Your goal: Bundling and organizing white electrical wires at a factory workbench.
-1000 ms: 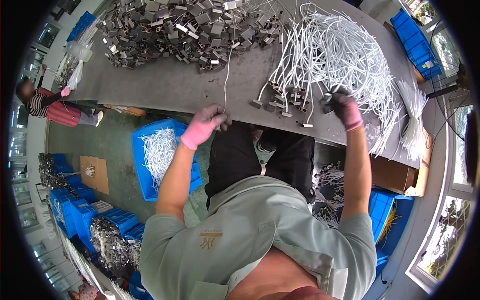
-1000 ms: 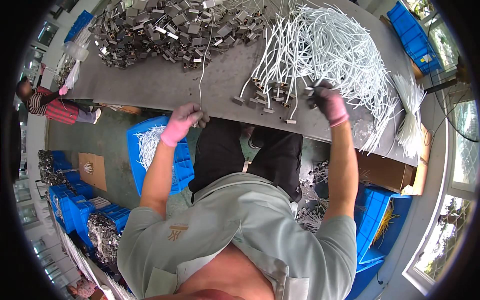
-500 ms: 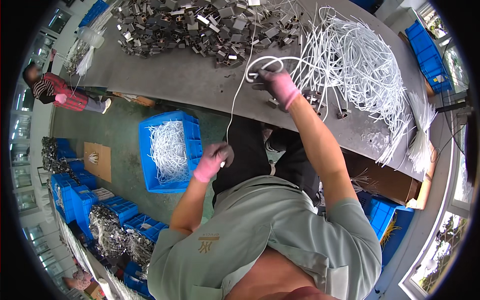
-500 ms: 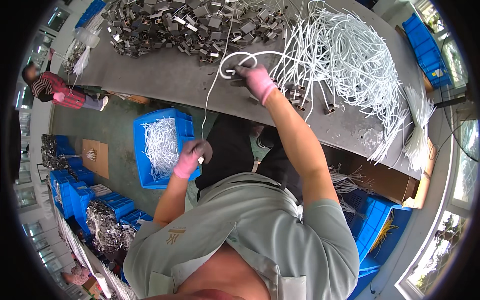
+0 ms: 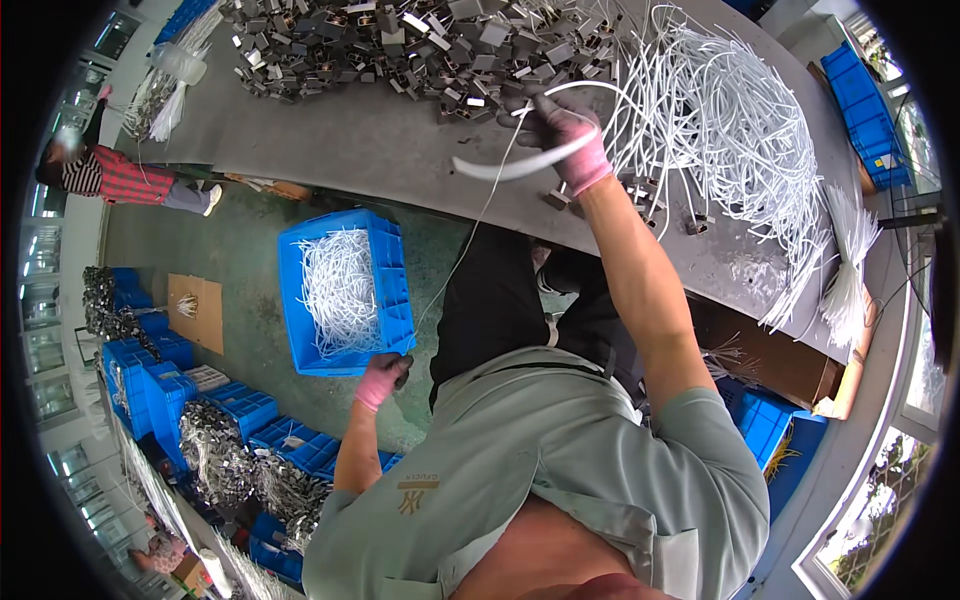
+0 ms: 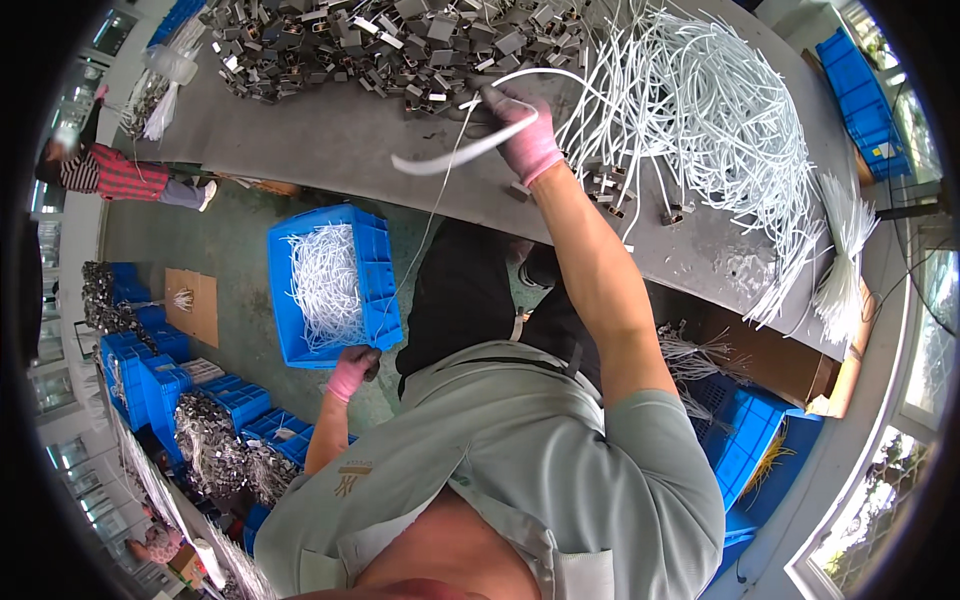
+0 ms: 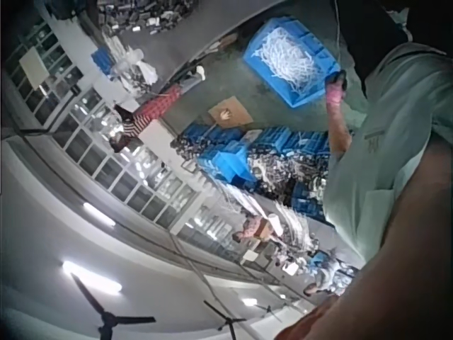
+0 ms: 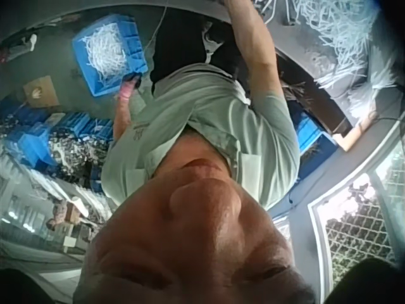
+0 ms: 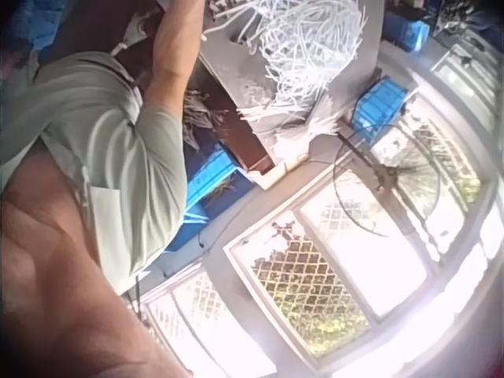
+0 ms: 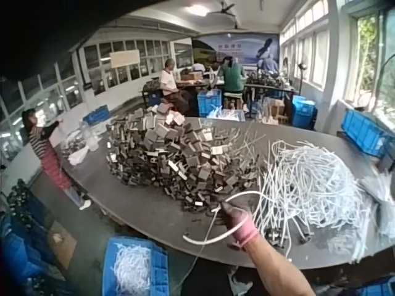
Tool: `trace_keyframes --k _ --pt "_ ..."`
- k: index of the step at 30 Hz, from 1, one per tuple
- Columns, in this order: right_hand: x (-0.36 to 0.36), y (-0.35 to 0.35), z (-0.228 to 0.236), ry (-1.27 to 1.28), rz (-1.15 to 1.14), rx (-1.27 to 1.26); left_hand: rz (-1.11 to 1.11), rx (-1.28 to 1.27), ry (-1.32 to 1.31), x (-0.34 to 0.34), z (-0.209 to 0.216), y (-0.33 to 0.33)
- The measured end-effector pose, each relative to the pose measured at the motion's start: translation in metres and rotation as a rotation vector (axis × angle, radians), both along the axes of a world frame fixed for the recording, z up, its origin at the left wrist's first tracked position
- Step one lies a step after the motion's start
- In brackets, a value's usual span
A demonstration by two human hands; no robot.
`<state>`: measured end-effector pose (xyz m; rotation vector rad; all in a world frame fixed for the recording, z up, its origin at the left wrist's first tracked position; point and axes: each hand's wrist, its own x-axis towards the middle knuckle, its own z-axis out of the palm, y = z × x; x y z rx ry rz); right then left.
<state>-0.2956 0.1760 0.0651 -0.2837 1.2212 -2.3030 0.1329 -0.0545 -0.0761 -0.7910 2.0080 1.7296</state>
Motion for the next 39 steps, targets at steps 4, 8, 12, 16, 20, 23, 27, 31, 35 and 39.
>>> trace_keyframes --k 4,8,12,16,20,23,27,31,35,39 --pt "-0.013 0.014 -0.007 0.141 -0.051 0.064 -0.010 -0.008 -0.021 -0.010 0.001 -0.004" --pt "-0.016 0.021 -0.001 0.160 -0.110 0.082 -0.009 -0.018 -0.011 -0.010 0.004 -0.008" --pt "-0.019 0.024 -0.006 0.155 -0.130 0.005 0.000 -0.051 0.017 -0.013 0.011 -0.009" --pt "-0.006 0.025 0.005 0.106 -0.107 0.063 -0.029 -0.056 0.091 -0.010 0.011 -0.013" --pt "-0.002 0.035 0.006 0.040 0.131 0.097 -0.039 -0.034 0.105 -0.019 0.003 -0.010" --pt "0.019 0.036 0.021 -0.007 0.254 0.166 0.011 -0.044 0.196 -0.047 0.022 0.014" --pt "0.050 0.032 0.007 0.300 0.434 0.389 0.081 -0.078 0.193 -0.090 0.034 0.041" --pt "0.034 0.053 0.032 0.223 0.226 0.376 0.070 -0.192 0.022 -0.118 0.039 0.049" --pt "0.035 0.052 0.043 0.293 0.131 0.395 0.031 -0.595 0.577 -0.137 -0.001 0.048" --pt "0.085 0.031 0.020 0.258 0.241 0.438 0.200 0.146 0.231 -0.197 0.073 0.071"
